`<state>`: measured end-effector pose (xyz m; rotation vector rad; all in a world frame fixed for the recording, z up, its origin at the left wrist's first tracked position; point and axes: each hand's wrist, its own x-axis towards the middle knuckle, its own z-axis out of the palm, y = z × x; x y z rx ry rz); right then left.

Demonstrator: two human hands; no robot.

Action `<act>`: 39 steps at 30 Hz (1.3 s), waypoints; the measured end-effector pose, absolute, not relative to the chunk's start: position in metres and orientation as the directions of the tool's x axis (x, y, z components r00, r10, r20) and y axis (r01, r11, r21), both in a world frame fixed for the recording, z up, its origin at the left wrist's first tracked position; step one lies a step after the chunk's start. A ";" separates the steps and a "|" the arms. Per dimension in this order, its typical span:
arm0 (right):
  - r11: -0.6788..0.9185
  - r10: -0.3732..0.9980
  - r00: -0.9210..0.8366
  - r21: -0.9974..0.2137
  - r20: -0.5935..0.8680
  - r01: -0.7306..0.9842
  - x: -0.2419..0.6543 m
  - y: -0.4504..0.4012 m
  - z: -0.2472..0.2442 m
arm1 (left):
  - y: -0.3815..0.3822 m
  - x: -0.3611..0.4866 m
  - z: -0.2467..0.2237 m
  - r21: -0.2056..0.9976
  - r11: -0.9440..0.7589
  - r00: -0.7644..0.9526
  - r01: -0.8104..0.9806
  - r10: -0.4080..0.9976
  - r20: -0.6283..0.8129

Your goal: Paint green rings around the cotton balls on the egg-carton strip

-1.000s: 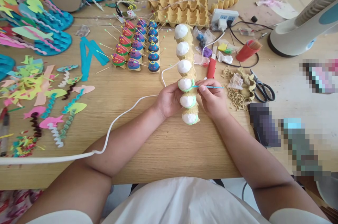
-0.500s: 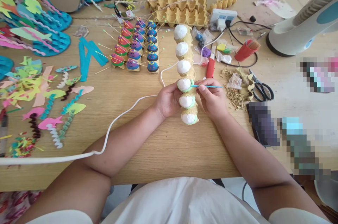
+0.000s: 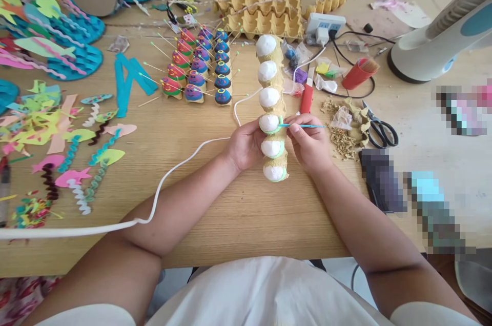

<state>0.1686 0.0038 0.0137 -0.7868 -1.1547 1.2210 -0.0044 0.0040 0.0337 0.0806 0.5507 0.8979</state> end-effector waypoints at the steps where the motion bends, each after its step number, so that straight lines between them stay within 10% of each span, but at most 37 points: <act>1: 0.218 0.970 -0.045 -0.931 0.241 -0.293 0.169 0.004 0.013 | 0.004 -0.004 0.033 0.289 0.631 0.497 -0.720 0.760 -0.419; 39: 0.175 0.975 -0.059 -0.904 0.214 -0.389 0.167 0.003 0.020 | 0.002 -0.002 0.037 0.292 0.646 0.513 -0.705 0.749 -0.419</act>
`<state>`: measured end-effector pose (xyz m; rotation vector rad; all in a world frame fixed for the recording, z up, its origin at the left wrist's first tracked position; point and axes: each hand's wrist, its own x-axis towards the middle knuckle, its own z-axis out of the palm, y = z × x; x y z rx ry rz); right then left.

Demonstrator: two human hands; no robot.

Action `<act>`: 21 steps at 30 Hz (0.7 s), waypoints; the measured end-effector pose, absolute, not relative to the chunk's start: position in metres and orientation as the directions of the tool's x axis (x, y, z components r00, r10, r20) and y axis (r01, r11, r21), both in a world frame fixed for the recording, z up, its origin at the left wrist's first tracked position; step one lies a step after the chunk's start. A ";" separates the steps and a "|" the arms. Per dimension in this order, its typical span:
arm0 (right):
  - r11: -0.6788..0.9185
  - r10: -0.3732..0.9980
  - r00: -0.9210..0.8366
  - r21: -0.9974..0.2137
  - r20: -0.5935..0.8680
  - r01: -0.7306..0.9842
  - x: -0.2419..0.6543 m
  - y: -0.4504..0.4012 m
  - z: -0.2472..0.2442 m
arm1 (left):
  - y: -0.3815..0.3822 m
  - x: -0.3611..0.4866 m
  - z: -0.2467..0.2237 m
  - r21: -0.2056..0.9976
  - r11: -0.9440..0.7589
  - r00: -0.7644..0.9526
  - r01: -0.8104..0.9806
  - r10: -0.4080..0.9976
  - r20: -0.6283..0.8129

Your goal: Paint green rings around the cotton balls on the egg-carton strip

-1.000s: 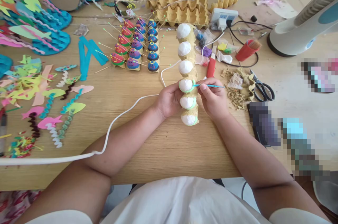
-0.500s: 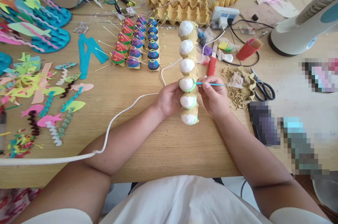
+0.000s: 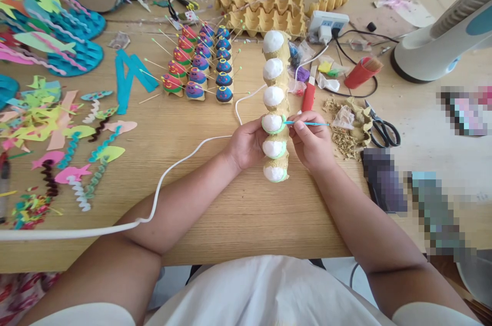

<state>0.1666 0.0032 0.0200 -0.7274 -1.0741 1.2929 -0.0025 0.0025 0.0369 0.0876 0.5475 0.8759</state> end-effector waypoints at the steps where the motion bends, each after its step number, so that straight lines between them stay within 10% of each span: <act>1: 0.175 0.976 -0.054 -0.905 0.212 -0.387 0.166 0.004 0.020 | 0.002 -0.003 0.037 0.287 0.648 0.515 -0.706 0.747 -0.420; 21: 0.156 0.979 -0.064 -0.917 0.192 -0.366 0.169 0.005 0.018 | 0.003 -0.004 0.034 0.279 0.651 0.522 -0.706 0.745 -0.416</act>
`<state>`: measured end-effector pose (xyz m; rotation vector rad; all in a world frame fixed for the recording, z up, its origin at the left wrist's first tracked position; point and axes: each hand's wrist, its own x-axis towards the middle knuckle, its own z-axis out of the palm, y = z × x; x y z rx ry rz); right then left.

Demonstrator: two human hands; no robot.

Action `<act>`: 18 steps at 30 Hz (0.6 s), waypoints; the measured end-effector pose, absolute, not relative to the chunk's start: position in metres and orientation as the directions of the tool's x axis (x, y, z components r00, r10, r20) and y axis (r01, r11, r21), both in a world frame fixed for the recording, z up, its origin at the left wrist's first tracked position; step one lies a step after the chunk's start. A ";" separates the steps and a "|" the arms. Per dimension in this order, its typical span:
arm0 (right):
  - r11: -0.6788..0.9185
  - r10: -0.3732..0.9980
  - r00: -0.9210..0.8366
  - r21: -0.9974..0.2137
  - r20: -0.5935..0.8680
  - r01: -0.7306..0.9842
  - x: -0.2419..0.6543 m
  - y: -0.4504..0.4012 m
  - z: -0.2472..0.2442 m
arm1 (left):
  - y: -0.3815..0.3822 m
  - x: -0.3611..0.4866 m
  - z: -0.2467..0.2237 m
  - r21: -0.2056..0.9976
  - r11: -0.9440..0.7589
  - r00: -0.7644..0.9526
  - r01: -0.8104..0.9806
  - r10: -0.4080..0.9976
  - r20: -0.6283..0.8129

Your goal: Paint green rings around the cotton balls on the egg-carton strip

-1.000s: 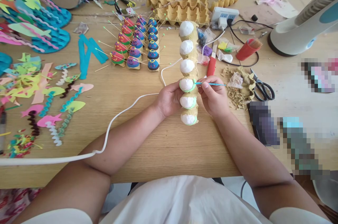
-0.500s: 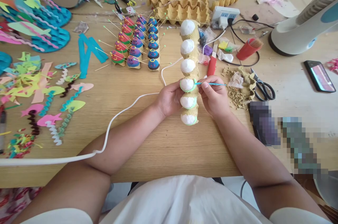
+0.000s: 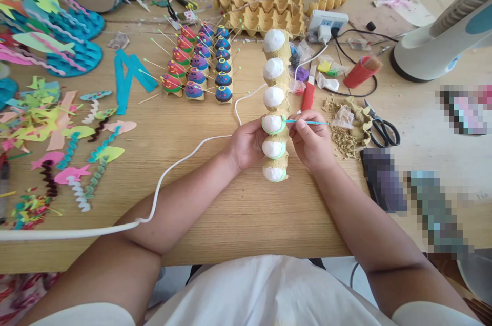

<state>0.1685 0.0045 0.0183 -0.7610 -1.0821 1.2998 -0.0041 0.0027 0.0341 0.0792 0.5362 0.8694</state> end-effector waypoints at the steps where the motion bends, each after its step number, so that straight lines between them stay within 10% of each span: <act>1: 0.154 0.979 -0.070 -0.916 0.193 -0.372 0.169 0.005 0.018 | 0.003 -0.004 0.034 0.281 0.650 0.522 -0.706 0.746 -0.414; 18: 0.128 0.983 -0.073 -0.919 0.167 -0.372 0.169 0.005 0.018 | 0.002 -0.002 0.036 0.275 0.654 0.528 -0.705 0.743 -0.411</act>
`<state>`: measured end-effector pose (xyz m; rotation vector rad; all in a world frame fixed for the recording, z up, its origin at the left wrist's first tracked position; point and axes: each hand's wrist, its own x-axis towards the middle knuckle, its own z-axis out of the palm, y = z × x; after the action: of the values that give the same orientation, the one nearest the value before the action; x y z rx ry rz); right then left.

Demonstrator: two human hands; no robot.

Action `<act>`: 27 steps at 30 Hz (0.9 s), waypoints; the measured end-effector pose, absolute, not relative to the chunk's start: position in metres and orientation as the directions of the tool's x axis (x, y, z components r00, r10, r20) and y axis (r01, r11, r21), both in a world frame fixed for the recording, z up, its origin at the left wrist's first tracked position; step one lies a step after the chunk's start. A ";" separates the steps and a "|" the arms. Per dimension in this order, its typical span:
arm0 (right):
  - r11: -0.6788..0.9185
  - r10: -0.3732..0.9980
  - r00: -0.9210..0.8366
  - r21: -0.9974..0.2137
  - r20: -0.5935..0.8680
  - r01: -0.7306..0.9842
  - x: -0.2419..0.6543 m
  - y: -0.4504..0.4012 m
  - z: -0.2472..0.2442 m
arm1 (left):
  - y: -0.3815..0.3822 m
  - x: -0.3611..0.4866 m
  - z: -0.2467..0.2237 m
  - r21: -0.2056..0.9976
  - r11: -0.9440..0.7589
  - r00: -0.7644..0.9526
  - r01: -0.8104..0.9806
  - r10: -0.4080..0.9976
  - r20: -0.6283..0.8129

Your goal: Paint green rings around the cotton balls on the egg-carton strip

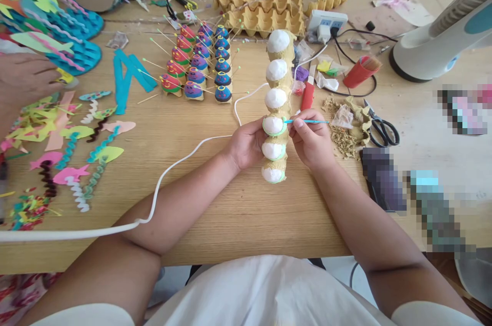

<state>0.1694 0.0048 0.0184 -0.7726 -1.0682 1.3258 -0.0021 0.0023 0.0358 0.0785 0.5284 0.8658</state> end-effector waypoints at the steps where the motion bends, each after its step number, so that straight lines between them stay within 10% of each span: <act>1: 0.128 0.982 -0.081 -0.919 0.169 -0.373 0.170 0.005 0.018 | 0.002 -0.002 0.035 0.276 0.652 0.528 -0.707 0.745 -0.407; 27: 0.059 0.984 -0.130 -0.916 0.119 -0.396 0.173 0.009 0.015 | 0.002 -0.001 0.036 0.301 0.648 0.510 -0.700 0.748 -0.424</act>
<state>0.1735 0.0092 0.0154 -0.7679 -1.0530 1.4135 -0.0012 0.0017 0.0360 0.0957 0.5570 0.8731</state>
